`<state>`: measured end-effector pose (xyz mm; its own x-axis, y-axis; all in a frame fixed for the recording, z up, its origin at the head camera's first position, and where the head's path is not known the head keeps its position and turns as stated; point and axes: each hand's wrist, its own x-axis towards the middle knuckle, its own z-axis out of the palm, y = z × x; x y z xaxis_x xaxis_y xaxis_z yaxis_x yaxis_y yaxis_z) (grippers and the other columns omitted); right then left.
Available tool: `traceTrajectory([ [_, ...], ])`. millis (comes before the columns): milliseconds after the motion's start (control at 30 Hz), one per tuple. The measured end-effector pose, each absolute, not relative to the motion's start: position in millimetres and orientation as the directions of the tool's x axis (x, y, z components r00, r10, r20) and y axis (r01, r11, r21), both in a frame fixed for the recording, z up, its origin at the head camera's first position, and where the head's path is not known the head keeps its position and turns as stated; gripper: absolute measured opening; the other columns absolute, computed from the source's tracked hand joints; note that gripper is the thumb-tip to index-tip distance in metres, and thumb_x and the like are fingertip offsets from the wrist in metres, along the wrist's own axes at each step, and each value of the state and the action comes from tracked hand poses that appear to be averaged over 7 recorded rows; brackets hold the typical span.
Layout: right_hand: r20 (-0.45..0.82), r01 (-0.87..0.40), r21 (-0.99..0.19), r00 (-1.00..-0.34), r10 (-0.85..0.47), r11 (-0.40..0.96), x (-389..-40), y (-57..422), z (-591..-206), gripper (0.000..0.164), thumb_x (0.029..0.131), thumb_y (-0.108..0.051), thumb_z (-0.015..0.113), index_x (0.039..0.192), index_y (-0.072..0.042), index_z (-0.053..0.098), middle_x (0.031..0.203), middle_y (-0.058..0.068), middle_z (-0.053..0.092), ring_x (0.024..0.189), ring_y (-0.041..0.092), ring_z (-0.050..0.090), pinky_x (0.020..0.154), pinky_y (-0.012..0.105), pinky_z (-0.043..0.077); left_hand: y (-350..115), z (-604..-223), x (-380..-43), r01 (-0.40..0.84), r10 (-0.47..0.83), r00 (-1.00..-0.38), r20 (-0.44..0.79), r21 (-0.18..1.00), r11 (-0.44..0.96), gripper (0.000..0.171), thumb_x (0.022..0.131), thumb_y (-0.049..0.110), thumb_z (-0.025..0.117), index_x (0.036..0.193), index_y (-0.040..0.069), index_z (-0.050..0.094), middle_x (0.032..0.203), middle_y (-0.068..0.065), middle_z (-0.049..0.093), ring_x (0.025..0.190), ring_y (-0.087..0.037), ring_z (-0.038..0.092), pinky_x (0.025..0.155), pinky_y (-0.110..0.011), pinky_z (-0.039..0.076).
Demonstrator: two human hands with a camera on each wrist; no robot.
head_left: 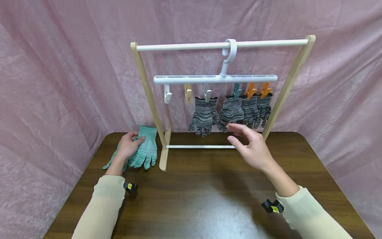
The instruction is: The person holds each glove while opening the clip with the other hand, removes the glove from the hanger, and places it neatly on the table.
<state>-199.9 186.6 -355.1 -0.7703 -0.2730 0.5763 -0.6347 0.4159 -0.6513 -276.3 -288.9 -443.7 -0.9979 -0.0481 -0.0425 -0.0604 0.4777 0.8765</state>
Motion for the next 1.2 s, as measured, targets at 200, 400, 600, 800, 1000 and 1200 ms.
traceTrajectory([
  [200,0.578,-0.634,-0.651,-0.771,-0.269,0.417,-198.6,193.7,-360.8,0.042,0.1,-0.002,0.074,0.14,-0.008,0.067,0.132,0.008,0.072,0.12,0.026,0.068,0.103,0.033,0.053,-286.0,-455.7,-280.6,-0.075,-0.051,-0.997,-0.057,0.861,0.502,0.055,0.11,0.028,0.061,0.151,-0.007,0.048,0.162,-0.03,0.039,0.149,-0.049,0.035,0.117,-0.063,0.035],
  [400,0.592,-0.639,-0.652,-0.765,-0.253,0.407,-196.4,194.9,-364.1,0.041,0.098,0.001,0.075,0.138,-0.007,0.068,0.129,0.008,0.073,0.118,0.026,0.069,0.104,0.028,0.051,-284.5,-464.0,-284.4,-0.07,-0.065,-0.997,-0.04,0.837,0.543,0.047,0.11,0.023,0.061,0.144,-0.008,0.054,0.152,-0.032,0.049,0.143,-0.052,0.041,0.113,-0.065,0.038],
  [600,0.594,-0.638,-0.653,-0.766,-0.246,0.409,-194.7,196.3,-368.0,0.042,0.097,0.003,0.075,0.137,-0.006,0.069,0.128,0.008,0.074,0.117,0.028,0.069,0.103,0.023,0.05,-281.7,-471.8,-288.3,-0.052,-0.076,-0.997,-0.005,0.777,0.628,0.045,0.109,0.02,0.061,0.142,-0.011,0.055,0.147,-0.035,0.053,0.14,-0.053,0.045,0.112,-0.065,0.04],
  [800,0.58,-0.623,-0.654,-0.777,-0.245,0.429,-193.8,198.4,-371.7,0.042,0.097,0.002,0.075,0.138,-0.009,0.069,0.129,0.005,0.073,0.117,0.028,0.069,0.102,0.024,0.051,-276.8,-477.2,-290.9,-0.053,-0.076,-0.997,-0.001,0.728,0.684,0.048,0.107,0.019,0.063,0.142,-0.013,0.054,0.142,-0.038,0.055,0.133,-0.054,0.051,0.106,-0.065,0.044],
  [1000,0.58,-0.621,-0.649,-0.778,-0.243,0.439,-193.0,199.4,-373.1,0.043,0.097,0.002,0.075,0.139,-0.008,0.068,0.129,0.004,0.073,0.118,0.026,0.068,0.103,0.023,0.05,-274.1,-482.0,-293.5,-0.079,-0.09,-0.996,-0.022,0.708,0.702,0.048,0.108,0.02,0.063,0.144,-0.01,0.054,0.14,-0.036,0.056,0.128,-0.052,0.054,0.101,-0.063,0.047],
  [1200,0.581,-0.619,-0.64,-0.778,-0.24,0.456,-192.6,199.5,-373.8,0.043,0.097,0.002,0.075,0.139,-0.008,0.068,0.129,0.007,0.073,0.118,0.025,0.068,0.104,0.024,0.049,-273.1,-485.5,-295.3,-0.1,-0.109,-0.994,-0.032,0.69,0.717,0.049,0.106,0.018,0.066,0.143,-0.01,0.053,0.133,-0.034,0.059,0.121,-0.05,0.057,0.095,-0.06,0.05],
])
